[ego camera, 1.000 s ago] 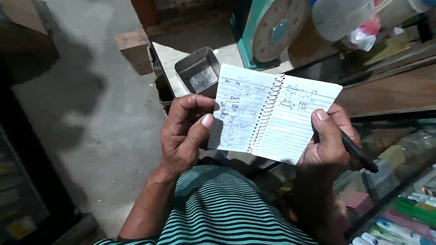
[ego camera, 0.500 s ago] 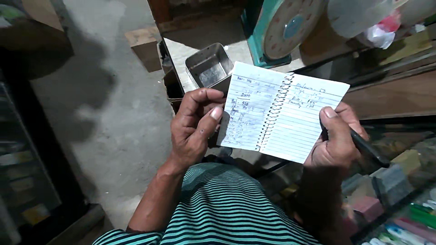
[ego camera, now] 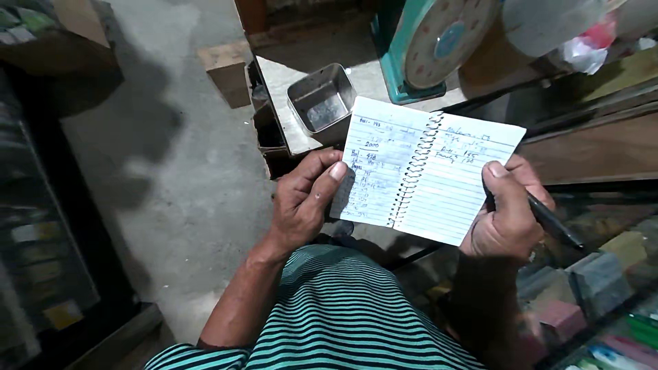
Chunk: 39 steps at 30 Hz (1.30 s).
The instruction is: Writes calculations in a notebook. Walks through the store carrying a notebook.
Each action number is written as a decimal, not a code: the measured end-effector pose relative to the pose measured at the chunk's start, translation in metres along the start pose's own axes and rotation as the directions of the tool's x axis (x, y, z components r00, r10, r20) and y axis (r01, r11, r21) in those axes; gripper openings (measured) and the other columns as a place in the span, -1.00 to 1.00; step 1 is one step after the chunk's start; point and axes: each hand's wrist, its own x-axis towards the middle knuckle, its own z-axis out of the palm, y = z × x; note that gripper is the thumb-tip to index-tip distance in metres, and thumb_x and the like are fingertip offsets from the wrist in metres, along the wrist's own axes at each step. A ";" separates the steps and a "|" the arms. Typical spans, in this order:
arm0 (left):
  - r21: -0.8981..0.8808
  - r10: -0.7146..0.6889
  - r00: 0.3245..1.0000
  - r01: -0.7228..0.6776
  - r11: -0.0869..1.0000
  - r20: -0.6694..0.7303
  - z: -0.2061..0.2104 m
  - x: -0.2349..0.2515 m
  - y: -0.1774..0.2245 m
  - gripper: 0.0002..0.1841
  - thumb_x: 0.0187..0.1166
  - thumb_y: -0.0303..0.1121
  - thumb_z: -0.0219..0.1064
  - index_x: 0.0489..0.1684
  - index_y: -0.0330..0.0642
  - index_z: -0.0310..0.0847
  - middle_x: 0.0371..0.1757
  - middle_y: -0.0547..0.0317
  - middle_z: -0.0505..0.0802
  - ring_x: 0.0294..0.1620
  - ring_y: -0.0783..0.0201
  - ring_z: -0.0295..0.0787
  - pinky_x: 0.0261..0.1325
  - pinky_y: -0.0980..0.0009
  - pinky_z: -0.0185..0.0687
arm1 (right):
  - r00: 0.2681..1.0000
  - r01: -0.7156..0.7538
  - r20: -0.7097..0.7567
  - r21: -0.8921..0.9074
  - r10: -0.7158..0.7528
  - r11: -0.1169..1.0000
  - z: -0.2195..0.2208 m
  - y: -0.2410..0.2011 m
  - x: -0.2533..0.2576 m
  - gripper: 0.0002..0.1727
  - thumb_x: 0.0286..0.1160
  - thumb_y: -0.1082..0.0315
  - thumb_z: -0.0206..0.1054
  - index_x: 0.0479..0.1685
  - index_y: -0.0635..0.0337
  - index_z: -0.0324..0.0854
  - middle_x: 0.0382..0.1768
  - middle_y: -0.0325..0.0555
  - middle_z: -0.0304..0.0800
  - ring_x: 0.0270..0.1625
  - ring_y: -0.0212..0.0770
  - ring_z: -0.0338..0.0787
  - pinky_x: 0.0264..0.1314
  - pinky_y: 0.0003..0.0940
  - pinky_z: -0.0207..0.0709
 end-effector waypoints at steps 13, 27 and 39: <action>0.054 0.079 0.997 -0.078 0.996 -0.024 0.005 -0.002 0.003 -0.77 0.76 -0.48 0.15 0.26 -0.30 0.54 0.01 0.30 0.82 -0.06 0.48 0.79 0.03 0.51 0.77 | 0.999 0.012 0.047 -0.024 -0.011 1.000 -0.004 0.006 -0.007 -0.82 0.72 0.41 0.13 0.00 0.07 0.66 -0.27 -0.38 0.87 -0.27 -0.46 0.89 -0.17 -0.46 0.85; 0.035 0.133 0.991 -0.134 0.990 0.013 0.009 0.002 0.006 -0.41 0.67 -0.58 0.23 0.71 -0.40 0.19 0.28 0.18 0.80 0.09 0.40 0.83 0.22 0.43 0.80 | 0.999 -0.012 0.035 -0.046 0.014 0.999 -0.004 0.006 -0.009 -0.84 0.73 0.39 0.17 0.02 0.06 0.67 -0.30 -0.38 0.88 -0.33 -0.46 0.89 -0.25 -0.49 0.85; 0.116 0.156 0.980 -0.170 0.979 0.121 0.008 0.004 0.002 -0.58 0.68 -0.55 0.21 0.51 -0.41 0.50 0.36 0.11 0.78 0.12 0.48 0.78 0.23 0.51 0.73 | 0.999 0.021 0.047 -0.052 -0.019 0.998 0.000 0.002 -0.009 -0.85 0.71 0.39 0.19 0.01 0.06 0.68 -0.31 -0.38 0.88 -0.34 -0.47 0.88 -0.29 -0.52 0.83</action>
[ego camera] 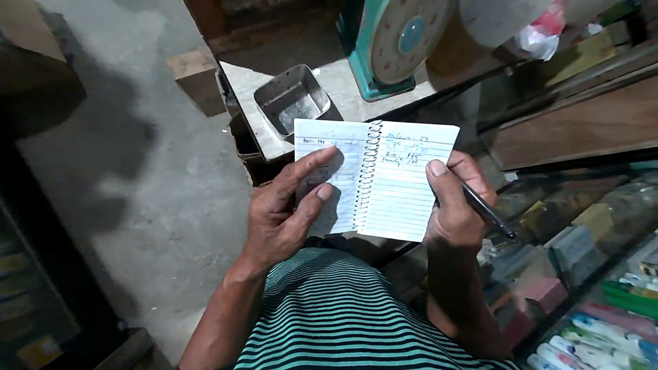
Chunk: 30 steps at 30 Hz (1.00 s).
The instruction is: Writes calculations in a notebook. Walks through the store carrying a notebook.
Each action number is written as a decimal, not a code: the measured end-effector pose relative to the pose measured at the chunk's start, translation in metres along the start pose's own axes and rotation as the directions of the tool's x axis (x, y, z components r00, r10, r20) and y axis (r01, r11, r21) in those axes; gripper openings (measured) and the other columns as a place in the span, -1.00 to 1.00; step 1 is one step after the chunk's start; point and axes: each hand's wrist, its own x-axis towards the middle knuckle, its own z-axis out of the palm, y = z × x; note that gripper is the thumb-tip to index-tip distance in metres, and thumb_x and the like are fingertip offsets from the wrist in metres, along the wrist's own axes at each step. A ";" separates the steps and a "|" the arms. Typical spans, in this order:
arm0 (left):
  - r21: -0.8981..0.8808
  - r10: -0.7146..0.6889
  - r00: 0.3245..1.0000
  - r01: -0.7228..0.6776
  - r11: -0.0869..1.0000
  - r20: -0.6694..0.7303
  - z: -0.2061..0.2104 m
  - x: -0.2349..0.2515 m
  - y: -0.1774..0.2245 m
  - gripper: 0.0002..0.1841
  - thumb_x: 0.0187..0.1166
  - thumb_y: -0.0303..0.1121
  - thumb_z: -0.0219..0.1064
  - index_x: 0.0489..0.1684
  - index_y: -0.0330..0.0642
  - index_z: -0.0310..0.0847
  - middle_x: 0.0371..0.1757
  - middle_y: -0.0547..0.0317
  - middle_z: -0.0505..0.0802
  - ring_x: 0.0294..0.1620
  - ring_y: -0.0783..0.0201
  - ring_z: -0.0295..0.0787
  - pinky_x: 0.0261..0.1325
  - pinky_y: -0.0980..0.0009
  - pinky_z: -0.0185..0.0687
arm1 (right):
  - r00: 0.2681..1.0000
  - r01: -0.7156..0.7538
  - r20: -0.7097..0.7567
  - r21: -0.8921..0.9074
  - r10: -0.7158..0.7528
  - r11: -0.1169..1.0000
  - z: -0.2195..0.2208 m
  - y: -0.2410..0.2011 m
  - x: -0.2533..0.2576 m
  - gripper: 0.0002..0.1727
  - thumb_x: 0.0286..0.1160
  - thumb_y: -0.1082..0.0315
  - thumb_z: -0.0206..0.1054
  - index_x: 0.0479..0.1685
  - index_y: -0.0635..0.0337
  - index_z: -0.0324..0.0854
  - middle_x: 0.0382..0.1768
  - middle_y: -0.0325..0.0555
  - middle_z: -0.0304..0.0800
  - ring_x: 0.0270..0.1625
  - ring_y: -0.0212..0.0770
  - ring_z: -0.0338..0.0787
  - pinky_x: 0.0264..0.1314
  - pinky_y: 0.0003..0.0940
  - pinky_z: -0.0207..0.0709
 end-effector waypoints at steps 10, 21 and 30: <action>0.226 0.064 0.997 -0.050 0.973 -0.054 0.007 0.002 -0.017 -0.66 0.74 -0.52 0.14 0.40 -0.40 0.60 0.36 0.19 0.82 0.31 0.69 0.68 0.43 0.58 0.58 | 0.993 -0.081 0.089 0.040 0.077 0.996 0.008 0.007 0.011 -0.82 0.52 0.50 0.28 0.00 0.39 0.65 -0.30 -0.21 0.82 -0.31 -0.51 0.80 -0.18 -0.53 0.75; 0.314 0.014 0.999 -0.029 0.949 0.052 0.032 0.012 -0.014 -0.35 0.63 -0.15 0.38 0.41 -0.68 0.46 0.38 -0.45 0.68 0.51 0.25 0.60 0.62 0.35 0.41 | 0.938 0.329 0.012 -0.340 -0.345 0.881 0.041 0.012 0.012 -0.60 0.43 0.17 0.54 -0.07 0.40 0.72 -0.29 0.06 0.87 -0.27 -0.28 0.87 -0.14 -0.41 0.77; 0.318 0.021 0.996 0.008 0.948 -0.089 0.010 0.000 -0.024 -0.16 0.47 0.03 0.52 0.61 -0.42 0.36 0.53 -0.10 0.66 0.54 0.42 0.54 0.61 0.41 0.45 | 0.905 0.423 0.156 -0.228 -0.396 0.877 0.069 0.020 0.022 -0.53 0.57 0.08 0.44 -0.05 0.46 0.67 -0.29 -0.06 0.84 -0.25 -0.49 0.80 -0.10 -0.58 0.74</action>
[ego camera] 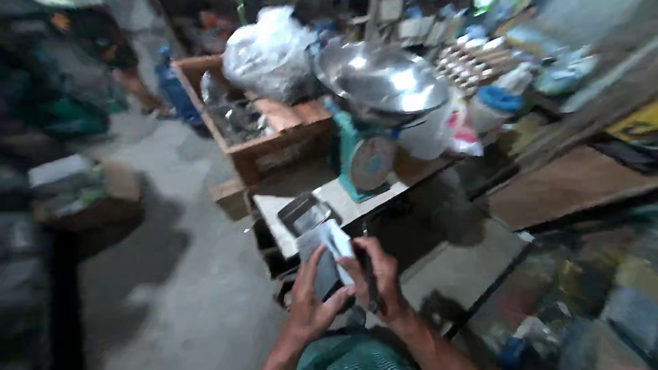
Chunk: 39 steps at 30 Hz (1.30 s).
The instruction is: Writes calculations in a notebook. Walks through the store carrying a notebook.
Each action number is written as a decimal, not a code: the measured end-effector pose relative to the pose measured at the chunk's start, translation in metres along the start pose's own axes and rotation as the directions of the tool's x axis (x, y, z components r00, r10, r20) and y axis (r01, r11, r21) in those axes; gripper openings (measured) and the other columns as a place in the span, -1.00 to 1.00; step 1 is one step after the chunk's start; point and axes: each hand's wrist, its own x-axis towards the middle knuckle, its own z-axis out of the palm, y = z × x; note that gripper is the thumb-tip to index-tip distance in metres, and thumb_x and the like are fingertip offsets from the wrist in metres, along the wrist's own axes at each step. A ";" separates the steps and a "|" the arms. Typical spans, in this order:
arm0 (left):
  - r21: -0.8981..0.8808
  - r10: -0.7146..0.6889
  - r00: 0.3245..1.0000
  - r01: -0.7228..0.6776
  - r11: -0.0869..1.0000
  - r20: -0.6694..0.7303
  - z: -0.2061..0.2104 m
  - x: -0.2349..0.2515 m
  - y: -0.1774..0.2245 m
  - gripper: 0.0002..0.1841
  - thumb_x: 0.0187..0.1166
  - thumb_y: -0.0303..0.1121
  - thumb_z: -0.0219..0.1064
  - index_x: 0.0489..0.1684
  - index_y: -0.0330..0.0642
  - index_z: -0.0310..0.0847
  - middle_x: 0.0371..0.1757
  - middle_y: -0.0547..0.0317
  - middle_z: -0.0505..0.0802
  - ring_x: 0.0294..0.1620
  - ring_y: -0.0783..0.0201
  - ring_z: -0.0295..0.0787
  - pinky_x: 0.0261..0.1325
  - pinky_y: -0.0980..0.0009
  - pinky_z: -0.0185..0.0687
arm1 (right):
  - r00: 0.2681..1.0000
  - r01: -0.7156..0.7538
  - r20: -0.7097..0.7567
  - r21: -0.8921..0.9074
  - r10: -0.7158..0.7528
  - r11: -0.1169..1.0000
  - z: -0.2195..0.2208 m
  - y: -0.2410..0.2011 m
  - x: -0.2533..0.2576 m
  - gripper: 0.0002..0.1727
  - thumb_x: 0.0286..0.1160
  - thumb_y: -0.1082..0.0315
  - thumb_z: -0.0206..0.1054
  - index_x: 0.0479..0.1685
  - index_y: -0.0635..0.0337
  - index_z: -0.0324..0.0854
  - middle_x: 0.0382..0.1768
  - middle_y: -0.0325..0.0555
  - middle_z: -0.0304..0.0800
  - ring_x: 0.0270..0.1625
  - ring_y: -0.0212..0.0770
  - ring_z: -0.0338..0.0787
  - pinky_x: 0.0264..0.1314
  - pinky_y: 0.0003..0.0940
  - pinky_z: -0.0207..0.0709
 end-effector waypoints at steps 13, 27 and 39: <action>-0.317 -0.289 0.944 0.229 0.920 -0.156 -0.042 -0.016 -0.012 -0.65 0.62 -0.38 0.32 0.23 -0.46 0.57 0.07 0.23 0.88 0.09 0.46 0.84 0.24 0.37 0.80 | 0.960 -0.219 0.224 0.219 0.169 0.951 0.020 0.004 0.016 -0.65 0.62 0.19 0.38 0.03 0.36 0.63 -0.21 -0.32 0.84 -0.17 -0.59 0.82 -0.04 -0.59 0.78; -0.119 -0.157 0.873 0.115 0.986 -0.461 -0.125 -0.038 -0.011 -0.73 0.64 -0.26 0.33 0.24 0.15 0.73 0.06 0.64 0.91 0.04 0.61 0.84 0.15 0.54 0.79 | 0.837 -0.506 0.200 -0.072 0.509 0.859 0.048 0.100 0.023 -0.58 0.70 0.30 0.28 0.34 0.47 0.53 -0.15 0.09 0.81 -0.25 -0.19 0.88 -0.20 -0.27 0.81; 0.002 -0.088 0.787 0.112 0.994 -0.610 -0.175 -0.057 0.018 -0.75 0.63 -0.34 0.31 0.20 0.13 0.72 0.03 0.74 0.90 0.04 0.69 0.82 0.18 0.57 0.76 | 0.645 -0.662 0.213 -0.323 0.734 0.676 0.081 0.131 0.068 -0.70 0.69 0.51 0.19 0.28 0.46 0.59 -0.03 0.42 0.80 -0.27 0.20 0.92 -0.16 0.06 0.83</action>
